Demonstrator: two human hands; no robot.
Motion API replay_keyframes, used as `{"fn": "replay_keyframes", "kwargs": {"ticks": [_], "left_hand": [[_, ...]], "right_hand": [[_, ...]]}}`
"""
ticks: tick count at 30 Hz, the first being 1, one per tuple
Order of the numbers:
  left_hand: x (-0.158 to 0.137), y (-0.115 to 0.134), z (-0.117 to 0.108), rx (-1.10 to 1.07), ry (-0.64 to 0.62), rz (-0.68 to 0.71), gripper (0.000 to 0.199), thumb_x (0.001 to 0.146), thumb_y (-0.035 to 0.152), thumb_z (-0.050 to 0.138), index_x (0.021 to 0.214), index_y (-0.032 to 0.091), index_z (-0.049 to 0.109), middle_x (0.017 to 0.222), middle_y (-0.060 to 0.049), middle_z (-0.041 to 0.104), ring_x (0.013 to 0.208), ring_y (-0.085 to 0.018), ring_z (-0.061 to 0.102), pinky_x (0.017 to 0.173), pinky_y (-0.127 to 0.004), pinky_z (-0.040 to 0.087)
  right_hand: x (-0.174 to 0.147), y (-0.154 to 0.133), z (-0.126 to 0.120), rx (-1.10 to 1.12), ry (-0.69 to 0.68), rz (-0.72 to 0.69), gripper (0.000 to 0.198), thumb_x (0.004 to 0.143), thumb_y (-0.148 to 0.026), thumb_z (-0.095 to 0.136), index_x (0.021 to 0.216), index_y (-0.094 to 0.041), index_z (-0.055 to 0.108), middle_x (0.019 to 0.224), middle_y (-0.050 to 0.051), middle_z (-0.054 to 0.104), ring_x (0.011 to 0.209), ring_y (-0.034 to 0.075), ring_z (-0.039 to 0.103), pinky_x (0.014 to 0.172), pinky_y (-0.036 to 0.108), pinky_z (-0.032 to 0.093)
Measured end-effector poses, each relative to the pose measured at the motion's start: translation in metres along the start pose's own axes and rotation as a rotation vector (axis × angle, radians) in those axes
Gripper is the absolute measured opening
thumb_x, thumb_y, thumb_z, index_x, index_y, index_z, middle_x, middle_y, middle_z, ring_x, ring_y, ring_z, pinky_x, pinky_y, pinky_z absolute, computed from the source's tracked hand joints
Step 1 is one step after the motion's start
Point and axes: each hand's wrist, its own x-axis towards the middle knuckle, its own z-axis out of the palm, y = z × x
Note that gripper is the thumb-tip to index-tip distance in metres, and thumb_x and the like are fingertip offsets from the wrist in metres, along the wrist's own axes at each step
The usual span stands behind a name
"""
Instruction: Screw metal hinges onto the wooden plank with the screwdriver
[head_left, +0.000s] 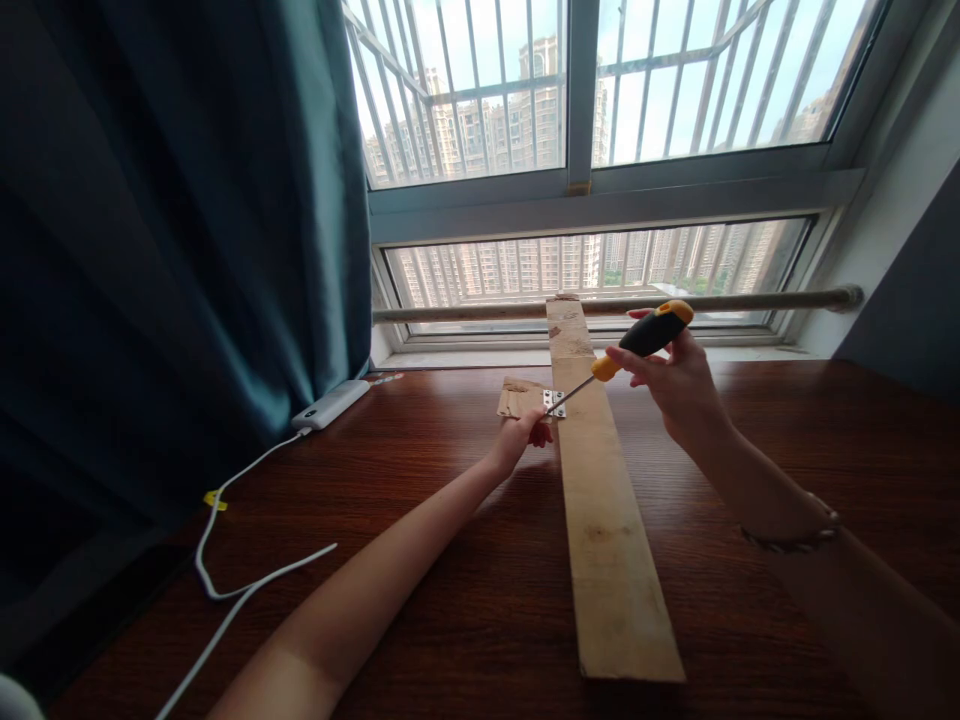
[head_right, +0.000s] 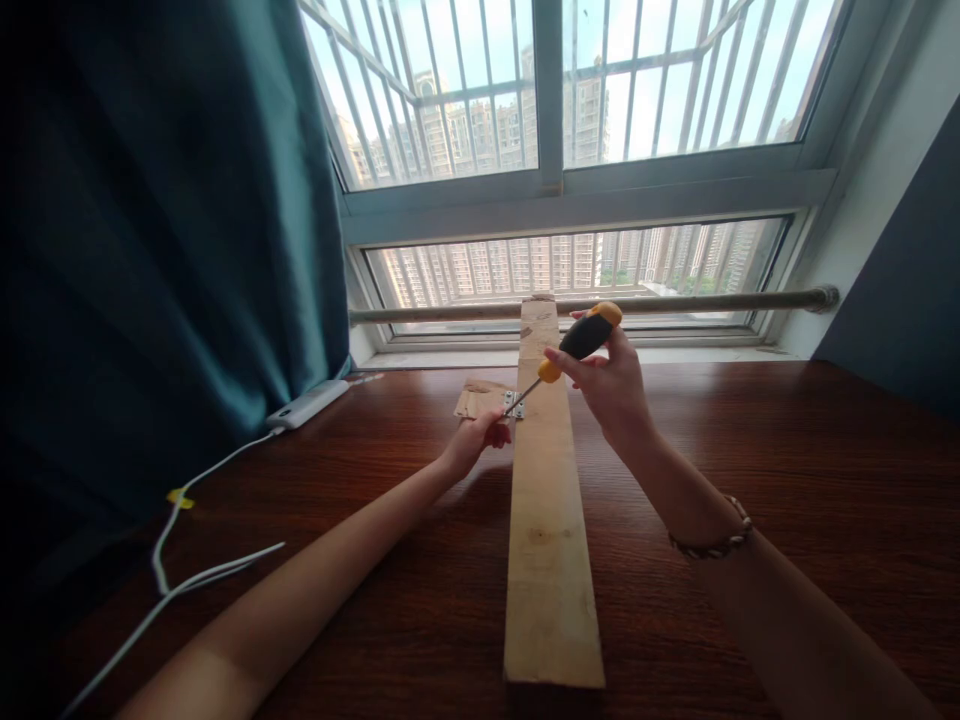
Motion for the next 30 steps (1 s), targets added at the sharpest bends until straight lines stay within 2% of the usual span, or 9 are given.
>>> {"fn": "replay_keyframes", "kwargs": {"ticks": [4, 8, 12, 17, 20, 23, 27, 30], "left_hand": [[0.0, 0.0, 0.0, 0.004, 0.004, -0.008, 0.032, 0.077, 0.036, 0.048, 0.056, 0.013, 0.055, 0.048, -0.005, 0.055, 0.041, -0.01, 0.043, 0.044, -0.024, 0.031], [0.002, -0.003, -0.001, -0.039, 0.009, -0.034, 0.028, 0.075, 0.036, 0.049, 0.06, 0.013, 0.056, 0.05, -0.004, 0.056, 0.042, -0.01, 0.044, 0.045, -0.024, 0.032], [0.004, -0.007, -0.001, -0.085, -0.004, -0.035, 0.028, 0.074, 0.036, 0.05, 0.06, 0.013, 0.056, 0.05, -0.005, 0.056, 0.044, -0.01, 0.045, 0.046, -0.024, 0.034], [0.003, -0.007, -0.001, -0.07, -0.001, -0.03, 0.026, 0.073, 0.037, 0.051, 0.062, 0.014, 0.056, 0.05, -0.004, 0.056, 0.045, -0.011, 0.045, 0.047, -0.025, 0.034], [0.001, -0.005, -0.001, -0.045, 0.012, -0.028, 0.027, 0.073, 0.037, 0.05, 0.061, 0.014, 0.056, 0.051, -0.004, 0.056, 0.045, -0.011, 0.044, 0.047, -0.025, 0.034], [0.0, -0.003, -0.001, -0.014, 0.023, -0.037, 0.029, 0.073, 0.038, 0.05, 0.06, 0.013, 0.056, 0.051, -0.004, 0.056, 0.044, -0.01, 0.044, 0.047, -0.025, 0.033], [0.0, -0.003, -0.001, 0.007, 0.047, -0.007, 0.028, 0.073, 0.037, 0.051, 0.058, 0.014, 0.054, 0.048, -0.002, 0.053, 0.042, -0.01, 0.042, 0.045, -0.024, 0.032], [0.001, -0.003, -0.001, 0.035, 0.029, 0.03, 0.03, 0.073, 0.038, 0.05, 0.055, 0.014, 0.053, 0.047, -0.003, 0.053, 0.042, -0.01, 0.042, 0.045, -0.024, 0.032]], "right_hand": [[0.002, 0.0, -0.001, 0.066, -0.035, -0.032, 0.048, 0.054, -0.026, 0.076, 0.095, -0.022, 0.052, 0.082, -0.001, 0.06, 0.068, 0.015, 0.06, 0.062, 0.033, 0.053], [0.001, 0.001, 0.002, 0.155, -0.055, -0.077, 0.048, 0.059, -0.022, 0.07, 0.098, -0.025, 0.044, 0.093, 0.0, 0.058, 0.082, 0.017, 0.062, 0.077, 0.038, 0.052], [0.0, 0.005, 0.003, 0.168, 0.002, -0.035, 0.05, 0.057, -0.023, 0.07, 0.098, -0.026, 0.042, 0.09, -0.002, 0.052, 0.083, 0.017, 0.062, 0.078, 0.038, 0.052], [0.006, 0.008, -0.005, 0.003, 0.074, -0.025, 0.045, 0.053, -0.032, 0.076, 0.088, -0.023, 0.05, 0.081, -0.001, 0.051, 0.078, 0.017, 0.058, 0.069, 0.036, 0.053], [0.008, 0.007, -0.008, 0.004, 0.04, -0.054, 0.041, 0.055, -0.033, 0.076, 0.087, -0.022, 0.052, 0.081, 0.0, 0.055, 0.078, 0.018, 0.057, 0.068, 0.036, 0.052], [0.006, 0.003, -0.006, 0.073, -0.004, -0.069, 0.045, 0.057, -0.028, 0.074, 0.096, -0.023, 0.05, 0.088, 0.001, 0.058, 0.082, 0.018, 0.059, 0.072, 0.037, 0.052], [0.0, -0.005, -0.001, 0.151, -0.053, -0.028, 0.044, 0.061, -0.021, 0.067, 0.1, -0.025, 0.047, 0.099, 0.003, 0.058, 0.091, 0.02, 0.06, 0.077, 0.037, 0.052], [-0.001, -0.006, -0.001, 0.168, -0.047, 0.014, 0.045, 0.06, -0.019, 0.066, 0.1, -0.026, 0.046, 0.099, 0.002, 0.055, 0.089, 0.019, 0.06, 0.077, 0.037, 0.052]]}}
